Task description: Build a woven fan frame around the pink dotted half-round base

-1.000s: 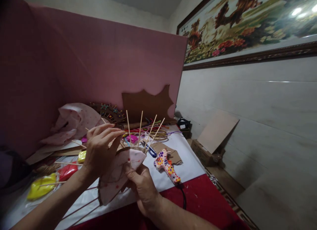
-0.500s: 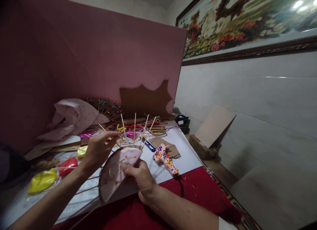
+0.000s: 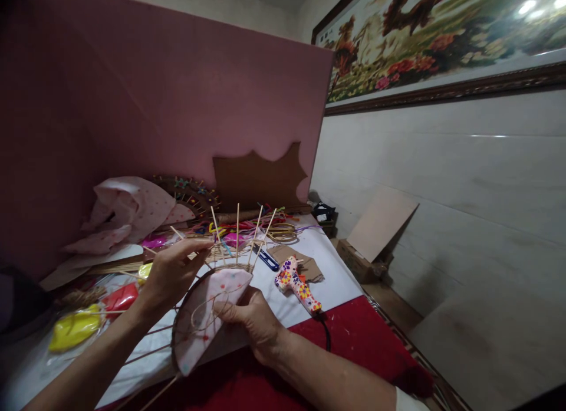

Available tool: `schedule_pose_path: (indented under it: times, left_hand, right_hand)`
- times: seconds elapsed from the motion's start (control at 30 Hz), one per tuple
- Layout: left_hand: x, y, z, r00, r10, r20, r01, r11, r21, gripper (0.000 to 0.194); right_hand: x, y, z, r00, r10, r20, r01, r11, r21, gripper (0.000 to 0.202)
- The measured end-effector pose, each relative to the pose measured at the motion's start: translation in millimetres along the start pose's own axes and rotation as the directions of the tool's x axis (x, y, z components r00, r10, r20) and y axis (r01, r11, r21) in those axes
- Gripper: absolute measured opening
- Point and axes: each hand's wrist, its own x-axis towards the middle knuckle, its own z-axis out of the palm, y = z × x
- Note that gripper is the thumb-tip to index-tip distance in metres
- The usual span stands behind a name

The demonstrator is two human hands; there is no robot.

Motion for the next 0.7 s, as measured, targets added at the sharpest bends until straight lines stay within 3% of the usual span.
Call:
schedule_pose_path:
  times: [0.37, 0.7]
  left_hand:
    - [-1, 6, -5.1, 0.999, 0.009, 0.046, -0.013, 0.996, 0.091, 0.014]
    - [1, 11, -7.3, 1.0, 0.001, 0.027, -0.002, 0.998, 0.059, 0.016]
  right_hand:
    - [-1, -1, 1, 0.997, -0.017, 0.079, 0.02, 0.999, -0.029, 0.033]
    - [-4, -5, 4, 0.997, -0.025, 0.067, 0.031, 0.996, -0.087, 0.036]
